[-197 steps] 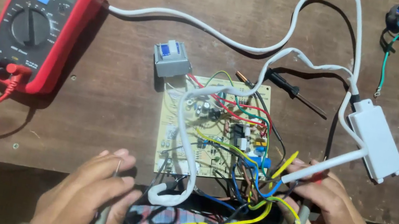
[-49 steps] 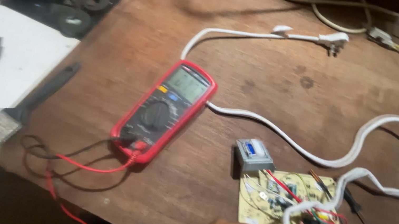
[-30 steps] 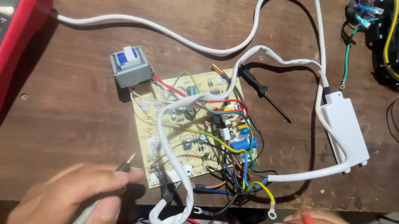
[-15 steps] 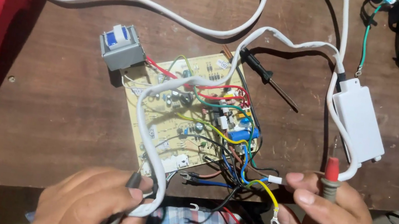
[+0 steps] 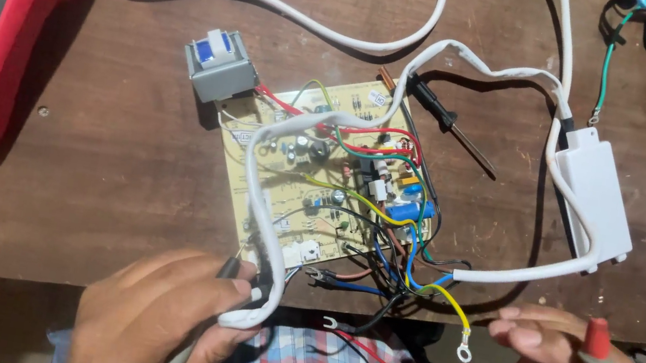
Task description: Testing electrical components on a circuit board using a multimeter and organizing/connecting wires.
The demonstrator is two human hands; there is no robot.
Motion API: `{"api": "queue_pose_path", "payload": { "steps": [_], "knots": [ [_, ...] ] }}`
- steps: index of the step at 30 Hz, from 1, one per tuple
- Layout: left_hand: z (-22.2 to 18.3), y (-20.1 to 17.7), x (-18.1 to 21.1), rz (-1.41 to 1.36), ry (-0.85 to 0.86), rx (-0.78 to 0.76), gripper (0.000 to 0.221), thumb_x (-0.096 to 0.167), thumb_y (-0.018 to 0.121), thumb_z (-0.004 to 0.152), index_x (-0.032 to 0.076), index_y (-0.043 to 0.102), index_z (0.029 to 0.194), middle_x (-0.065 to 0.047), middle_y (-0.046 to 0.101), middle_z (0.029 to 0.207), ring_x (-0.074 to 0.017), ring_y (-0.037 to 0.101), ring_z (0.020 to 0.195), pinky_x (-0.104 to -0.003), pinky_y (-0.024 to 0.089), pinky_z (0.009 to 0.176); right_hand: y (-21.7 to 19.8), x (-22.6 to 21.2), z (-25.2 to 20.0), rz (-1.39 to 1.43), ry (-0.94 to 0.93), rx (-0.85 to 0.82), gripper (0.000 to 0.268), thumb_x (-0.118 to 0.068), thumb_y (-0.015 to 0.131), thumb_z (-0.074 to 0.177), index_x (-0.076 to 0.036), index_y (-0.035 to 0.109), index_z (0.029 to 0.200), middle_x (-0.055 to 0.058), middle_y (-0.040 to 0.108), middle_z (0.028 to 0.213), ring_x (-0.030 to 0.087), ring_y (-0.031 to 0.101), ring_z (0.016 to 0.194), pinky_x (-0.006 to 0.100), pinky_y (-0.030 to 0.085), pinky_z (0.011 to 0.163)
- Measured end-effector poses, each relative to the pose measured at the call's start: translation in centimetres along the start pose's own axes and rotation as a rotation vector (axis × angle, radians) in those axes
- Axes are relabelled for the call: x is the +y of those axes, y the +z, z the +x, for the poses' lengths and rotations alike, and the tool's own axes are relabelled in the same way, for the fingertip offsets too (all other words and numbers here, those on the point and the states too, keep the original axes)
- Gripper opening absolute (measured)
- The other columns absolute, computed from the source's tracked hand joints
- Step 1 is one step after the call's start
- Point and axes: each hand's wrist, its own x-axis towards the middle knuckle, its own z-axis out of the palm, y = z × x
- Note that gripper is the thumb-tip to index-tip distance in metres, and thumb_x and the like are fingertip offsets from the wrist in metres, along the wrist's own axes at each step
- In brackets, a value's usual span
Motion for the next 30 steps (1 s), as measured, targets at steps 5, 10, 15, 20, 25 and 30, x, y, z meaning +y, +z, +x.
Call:
{"api": "queue_pose_path", "payload": {
  "steps": [5,10,15,20,25,30],
  "knots": [
    [-0.1,-0.8,-0.7,0.030,0.098,-0.052,0.021,0.033,0.068,0.110,0.016,0.081,0.112,-0.009,0.090,0.113,-0.0288,0.091,0.099,-0.041,0.070,0.089,1.9,1.8,0.9,-0.227,0.194,-0.128,0.037,-0.032,0.081,0.094,-0.018,0.088,0.127,0.008,0.091,0.137,0.025,0.087,0.133,0.047,0.065,0.121],
    [-0.7,-0.7,-1.9,0.043,0.166,-0.055,0.023,0.034,0.064,0.113,0.017,0.079,0.117,-0.010,0.089,0.116,-0.0305,0.088,0.096,-0.043,0.073,0.095,7.3,-0.6,5.1,-0.397,-0.134,0.211,0.022,-0.009,0.080,0.099,-0.001,0.073,0.118,0.025,0.084,0.115,0.036,0.085,0.105,0.049,0.065,0.110],
    [-1.6,-1.2,-3.3,0.066,0.207,-0.163,0.030,0.039,0.088,0.105,0.022,0.078,0.127,-0.011,0.089,0.130,-0.0282,0.091,0.116,-0.052,0.071,0.109,7.7,-1.6,7.9,-0.442,0.033,0.161,0.045,-0.018,0.078,0.103,0.006,0.073,0.142,0.024,0.081,0.146,0.043,0.077,0.146,0.057,0.058,0.138],
    [-2.3,-0.6,-4.5,0.088,0.235,-0.172,0.018,0.030,0.080,0.111,0.031,0.083,0.128,-0.001,0.087,0.137,-0.0251,0.089,0.121,-0.047,0.071,0.110,7.9,-1.9,9.8,-0.455,0.053,0.092,0.058,-0.024,0.085,0.098,0.002,0.070,0.148,0.024,0.077,0.159,0.041,0.075,0.155,0.058,0.053,0.142],
    [-1.9,0.1,-3.1,0.093,-0.124,-0.090,0.044,0.056,0.098,0.090,0.031,0.091,0.126,0.009,0.096,0.112,-0.0193,0.093,0.112,-0.035,0.074,0.098,8.5,-1.0,10.2,-0.507,0.107,0.063,0.037,-0.005,0.073,0.108,-0.009,0.072,0.145,0.021,0.077,0.163,0.036,0.074,0.157,0.061,0.046,0.143],
    [-4.8,0.0,-7.4,-0.549,-0.381,-0.404,0.060,0.059,0.067,0.113,0.015,0.085,0.150,0.007,0.103,0.142,-0.0057,0.093,0.137,-0.034,0.058,0.125,8.0,0.3,9.3,-0.505,0.092,0.013,0.046,-0.035,0.072,0.106,-0.011,0.070,0.146,0.018,0.077,0.163,0.038,0.073,0.160,0.063,0.043,0.146]
  ]
}}
